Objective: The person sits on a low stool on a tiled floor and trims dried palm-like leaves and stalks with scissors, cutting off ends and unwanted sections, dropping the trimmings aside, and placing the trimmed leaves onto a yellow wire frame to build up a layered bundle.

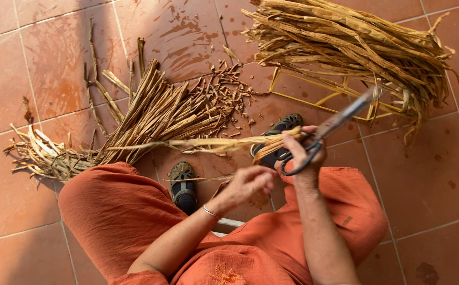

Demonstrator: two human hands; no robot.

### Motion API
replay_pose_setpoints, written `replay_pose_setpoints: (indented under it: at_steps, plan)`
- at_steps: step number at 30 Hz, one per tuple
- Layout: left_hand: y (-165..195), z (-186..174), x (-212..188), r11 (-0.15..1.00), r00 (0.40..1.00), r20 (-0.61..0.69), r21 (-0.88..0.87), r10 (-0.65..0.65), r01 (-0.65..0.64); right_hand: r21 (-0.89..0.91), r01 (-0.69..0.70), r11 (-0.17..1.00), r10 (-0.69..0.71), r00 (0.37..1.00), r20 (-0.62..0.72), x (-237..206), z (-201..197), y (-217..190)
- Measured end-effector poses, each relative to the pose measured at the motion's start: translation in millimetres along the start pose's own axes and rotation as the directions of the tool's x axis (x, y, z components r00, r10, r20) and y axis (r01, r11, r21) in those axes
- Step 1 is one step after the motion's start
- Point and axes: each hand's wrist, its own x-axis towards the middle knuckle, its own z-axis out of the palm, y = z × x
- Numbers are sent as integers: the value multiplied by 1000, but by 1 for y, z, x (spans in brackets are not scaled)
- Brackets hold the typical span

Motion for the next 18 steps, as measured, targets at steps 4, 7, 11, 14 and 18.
replay_pose_setpoints:
  at_steps: [4,7,11,14,18]
  plan:
    - [-25,6,20,635,960,74,-736,-269,235,102,-153,983,147,987,66,3,-18,-14]
    - [-33,-22,53,436,934,-210,-897,-288,-67,166,-233,958,212,968,133,1,-30,-15]
    - [-26,-81,80,410,795,-506,-838,-335,-360,153,-238,959,202,955,219,9,-51,-15]
    - [-14,-125,83,408,727,-610,-779,-316,-476,137,-213,967,171,948,267,17,-68,-15]
    - [7,-173,96,462,609,-696,-713,-379,-527,68,-205,976,175,937,303,23,-87,-17]
